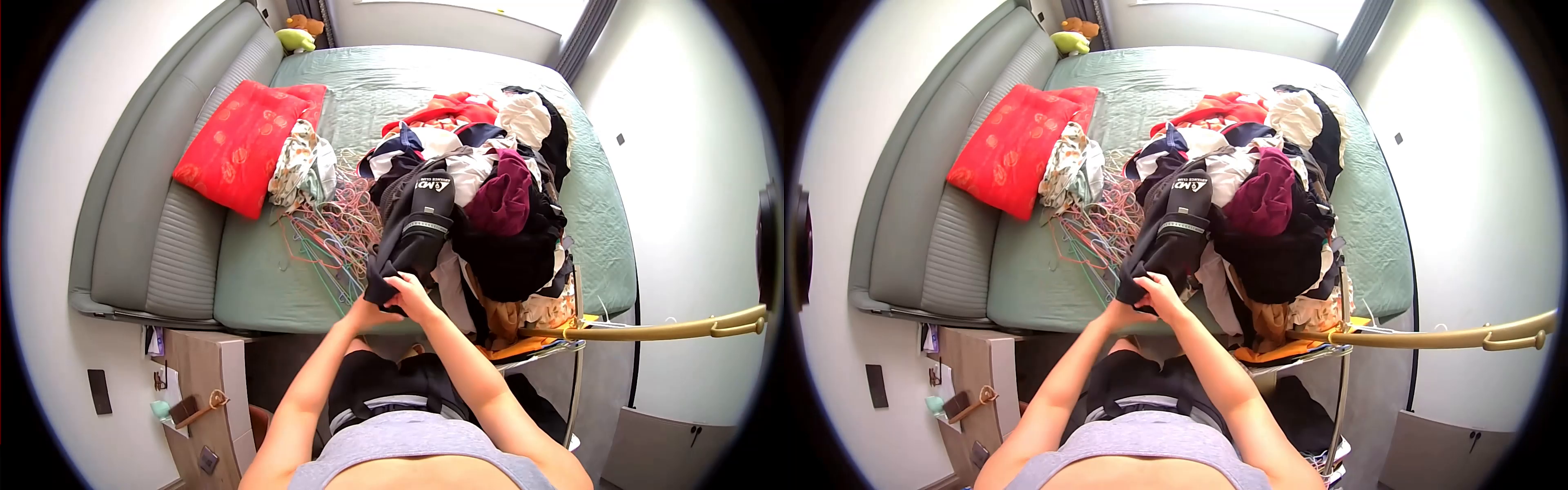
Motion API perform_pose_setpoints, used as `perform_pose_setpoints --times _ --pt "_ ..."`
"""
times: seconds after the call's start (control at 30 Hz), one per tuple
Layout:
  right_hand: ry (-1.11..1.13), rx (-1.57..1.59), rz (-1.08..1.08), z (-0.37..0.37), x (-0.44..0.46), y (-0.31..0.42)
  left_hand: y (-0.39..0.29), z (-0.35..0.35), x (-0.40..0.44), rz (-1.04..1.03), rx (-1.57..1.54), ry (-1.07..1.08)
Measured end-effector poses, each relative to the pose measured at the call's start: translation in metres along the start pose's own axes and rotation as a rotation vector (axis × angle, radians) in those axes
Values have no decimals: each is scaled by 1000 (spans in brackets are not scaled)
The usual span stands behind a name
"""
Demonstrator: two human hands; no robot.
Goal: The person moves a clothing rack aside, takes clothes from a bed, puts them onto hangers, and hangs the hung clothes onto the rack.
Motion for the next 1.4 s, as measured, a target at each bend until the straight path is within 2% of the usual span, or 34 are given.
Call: perform_pose_setpoints --times 0.03,0.07,0.13,0.2,0.23,0.27,0.3,0.37,0.43,0.57,0.63,0.7,0.73,0.83,0.9,0.97,1.03,1.1,1.13,1.17,1.23,1.3,1.4 --pt "29 -87 -92 5 -4 -10 23 1 3 5 -60 -25" --pt "86 -119 -92 -4 -13 -3 46 1 5 8 -120 -50" --pt "125 -132 -80 -13 -22 0 57 16 21 33 -325 -243" --pt "-12 -71 26 -7 -18 -1 39 54 19 -169 90 -546" --pt "-108 -68 95 1 -15 -2 28 79 12 -346 233 -733" --pt "-231 -80 126 15 -7 -12 39 113 22 -16 -582 -708" --pt "-313 -98 136 27 1 -21 40 125 29 343 -1377 -587" --pt "-466 -138 160 30 13 -33 30 195 22 290 -1358 -654" --pt "-472 -195 164 19 32 -45 16 255 13 125 -1292 -647" --pt "-492 -228 153 -15 70 -66 -19 356 -8 -129 -1197 -780" --pt "-503 -208 173 -35 88 -80 -24 405 -28 -121 -1293 -870" --pt "-473 -182 165 -50 106 -101 -26 444 -50 -49 -1222 -893" --pt "-462 -165 152 -56 113 -113 -34 450 -58 -58 -1141 -846" --pt "-408 -305 208 -78 134 -140 16 452 -59 237 -1050 -836" --pt "-253 -549 377 -100 144 -145 60 430 -47 390 -785 -770" --pt "-176 -716 450 -134 148 -135 61 393 -34 319 -332 -437" --pt "-67 -767 490 -149 154 -131 56 353 -27 358 -195 -255" --pt "-108 -704 424 -131 172 -150 74 324 -25 484 -285 -113" --pt "-183 -717 511 -118 175 -152 78 313 -25 492 -341 -111" --pt "-325 -743 468 -99 181 -159 88 309 -26 557 -333 -135" --pt "-497 -806 291 -29 195 -191 96 303 -30 724 -628 -90" --pt "-618 -932 130 6 189 -182 100 302 -28 657 -808 -129" --pt "-696 -950 74 63 195 -175 109 299 -28 557 -965 -229"
Point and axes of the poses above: each hand's wrist, its own x-axis towards the middle knuckle, its own z-axis out of the back of the hand, y = z × x, the point moved 5 cm from there along x, towards the middle knuckle, and after that the axes turned 8 degrees about z, right-handed, at the moved point
